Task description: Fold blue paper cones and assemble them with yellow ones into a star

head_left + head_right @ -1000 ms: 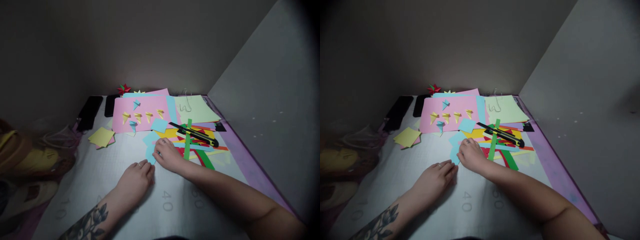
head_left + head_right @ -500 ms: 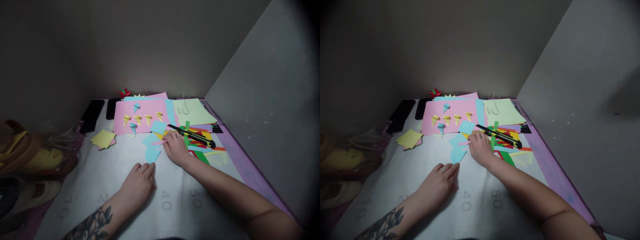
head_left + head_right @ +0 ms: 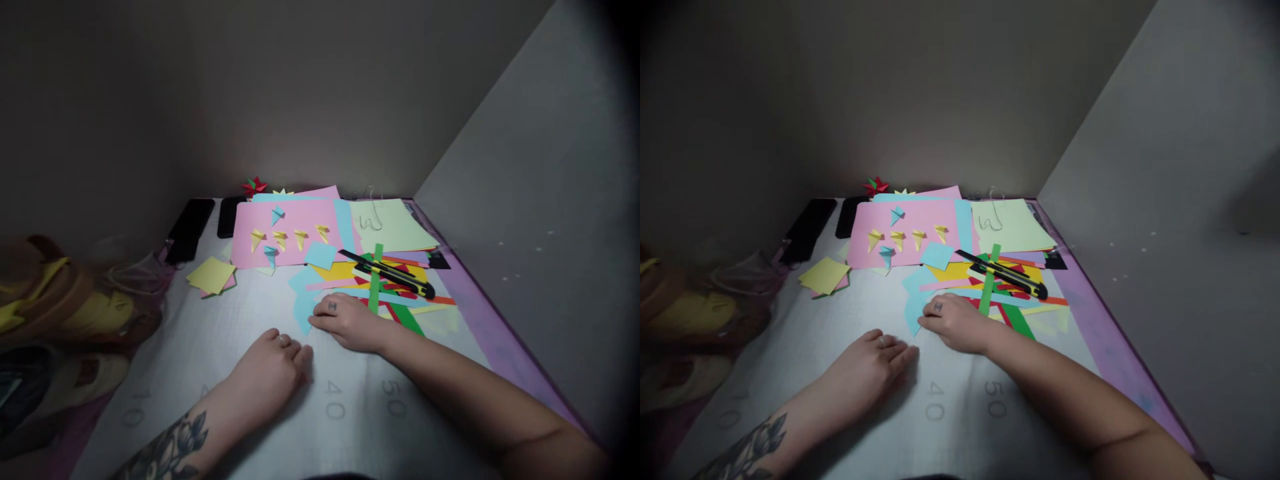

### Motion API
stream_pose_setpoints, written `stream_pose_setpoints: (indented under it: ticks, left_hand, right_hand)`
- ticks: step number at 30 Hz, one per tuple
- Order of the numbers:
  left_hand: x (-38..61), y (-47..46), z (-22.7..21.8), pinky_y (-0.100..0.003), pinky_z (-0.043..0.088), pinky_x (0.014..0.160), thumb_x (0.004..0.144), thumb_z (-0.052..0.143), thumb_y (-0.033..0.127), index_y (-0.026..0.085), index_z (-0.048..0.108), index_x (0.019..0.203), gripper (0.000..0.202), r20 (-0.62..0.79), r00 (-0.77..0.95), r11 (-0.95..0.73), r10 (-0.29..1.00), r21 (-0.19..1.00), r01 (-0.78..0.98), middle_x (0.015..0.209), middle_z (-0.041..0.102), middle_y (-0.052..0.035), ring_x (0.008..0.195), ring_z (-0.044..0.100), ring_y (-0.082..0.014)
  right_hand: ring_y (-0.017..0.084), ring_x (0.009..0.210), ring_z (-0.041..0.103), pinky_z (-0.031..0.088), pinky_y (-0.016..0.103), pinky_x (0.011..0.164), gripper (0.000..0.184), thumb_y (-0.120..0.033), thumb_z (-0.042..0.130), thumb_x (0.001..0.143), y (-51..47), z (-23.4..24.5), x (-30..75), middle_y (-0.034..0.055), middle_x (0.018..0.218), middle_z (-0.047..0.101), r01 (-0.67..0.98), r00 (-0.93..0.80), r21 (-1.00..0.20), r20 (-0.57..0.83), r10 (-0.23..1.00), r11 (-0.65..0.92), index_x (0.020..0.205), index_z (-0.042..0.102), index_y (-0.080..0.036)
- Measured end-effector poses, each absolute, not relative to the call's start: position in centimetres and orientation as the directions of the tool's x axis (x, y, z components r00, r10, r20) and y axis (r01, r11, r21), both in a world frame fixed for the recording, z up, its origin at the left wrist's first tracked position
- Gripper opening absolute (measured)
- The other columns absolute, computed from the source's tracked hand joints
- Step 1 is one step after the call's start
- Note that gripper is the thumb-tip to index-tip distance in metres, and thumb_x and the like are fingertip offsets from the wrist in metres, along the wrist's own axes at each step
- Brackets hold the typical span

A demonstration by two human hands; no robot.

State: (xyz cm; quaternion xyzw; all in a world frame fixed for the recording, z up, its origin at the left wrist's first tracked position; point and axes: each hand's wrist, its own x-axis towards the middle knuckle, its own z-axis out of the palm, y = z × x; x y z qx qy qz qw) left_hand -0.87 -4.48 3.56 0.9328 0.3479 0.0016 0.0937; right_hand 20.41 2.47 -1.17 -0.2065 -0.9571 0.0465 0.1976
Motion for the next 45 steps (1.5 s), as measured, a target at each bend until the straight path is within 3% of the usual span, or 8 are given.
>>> stream_pose_setpoints:
  ticks: [4,7,13,18,21,27,35,45]
  left_hand:
    - [-2.0,-3.2,3.3,-0.041,0.046,0.074,0.083,0.050,0.013,0.010,0.053,0.122,0.038,-0.117,0.719,-0.715,0.685,0.086,0.694,0.108,0.068,-0.0150,0.096,0.062,-0.0290]
    - [-2.7,-2.1,2.6,-0.045,0.045,0.085,0.081,0.046,0.006,0.012,0.045,0.131,0.051,-0.078,0.704,-0.687,0.706,0.164,0.708,0.124,0.061,-0.0144,0.112,0.055,-0.0301]
    - [-3.5,-1.7,0.8,-0.046,0.038,0.100,0.080,0.041,0.002,0.024,0.047,0.132,0.057,0.023,0.575,-0.498,0.818,0.531,0.686,0.133,0.055,-0.0068,0.124,0.046,-0.0260]
    - [-2.4,-2.3,1.0,-0.041,0.046,0.091,0.082,0.046,0.012,0.027,0.036,0.135,0.056,-0.148,0.192,0.085,0.970,0.950,0.299,0.145,0.038,-0.0107,0.115,0.056,-0.0232]
    - [-1.8,-2.3,1.9,-0.037,0.050,0.083,0.077,0.057,0.018,0.027,0.043,0.125,0.050,-0.401,0.036,0.403,0.915,0.913,-0.067,0.146,0.035,-0.0098,0.112,0.058,-0.0245]
    - [-1.6,-1.9,3.2,-0.035,0.050,0.080,0.066,0.071,0.016,0.022,0.054,0.108,0.046,-0.530,0.065,0.517,0.845,0.782,-0.348,0.138,0.042,-0.0108,0.110,0.058,-0.0286]
    - [-1.9,-2.0,2.4,-0.031,0.048,0.083,0.071,0.065,0.015,0.018,0.059,0.104,0.033,-0.481,0.214,0.527,0.850,0.793,-0.306,0.125,0.055,-0.0111,0.117,0.053,-0.0259]
    - [-2.2,-1.9,2.2,-0.038,0.047,0.087,0.077,0.059,0.021,0.015,0.060,0.110,0.033,-0.491,0.274,0.541,0.827,0.827,-0.152,0.120,0.063,-0.0150,0.110,0.059,-0.0257]
  right_hand:
    - [0.018,0.082,0.055,0.042,0.033,0.073,0.025,-0.012,0.046,0.087,2.6,-1.2,20.5,0.0070,0.087,0.068,0.351,-0.822,-0.203,0.400,0.404,0.914,0.100,0.066,-0.020]
    - [0.017,0.080,0.055,0.042,0.033,0.073,0.025,-0.011,0.045,0.088,2.6,-1.2,20.4,0.0065,0.085,0.068,0.345,-0.811,-0.218,0.420,0.407,0.913,0.100,0.066,-0.019]
    - [0.017,0.081,0.056,0.043,0.032,0.074,0.025,-0.008,0.045,0.088,2.7,-1.1,20.4,0.0058,0.086,0.068,0.332,-0.810,-0.238,0.423,0.405,0.913,0.098,0.066,-0.019]
    - [0.017,0.083,0.056,0.043,0.033,0.074,0.025,-0.009,0.045,0.088,2.7,-1.1,20.4,0.0067,0.087,0.068,0.337,-0.815,-0.246,0.407,0.412,0.909,0.098,0.066,-0.020]
    - [0.017,0.083,0.055,0.042,0.031,0.072,0.025,-0.009,0.046,0.087,2.8,-0.9,20.3,0.0069,0.087,0.067,0.341,-0.817,-0.238,0.404,0.412,0.909,0.097,0.066,-0.020]
    - [0.018,0.082,0.054,0.043,0.033,0.073,0.027,-0.007,0.045,0.084,2.8,-0.9,20.4,0.0066,0.089,0.068,0.329,-0.811,-0.251,0.419,0.408,0.910,0.097,0.066,-0.019]
    - [0.018,0.084,0.054,0.044,0.033,0.074,0.027,-0.008,0.045,0.084,2.8,-1.0,20.4,0.0072,0.090,0.067,0.333,-0.817,-0.257,0.401,0.414,0.907,0.098,0.066,-0.019]
    - [0.021,0.094,0.054,0.045,0.037,0.080,0.032,-0.008,0.047,0.082,2.7,-1.1,20.6,0.0086,0.101,0.066,0.356,-0.830,-0.259,0.353,0.431,0.898,0.106,0.064,-0.019]
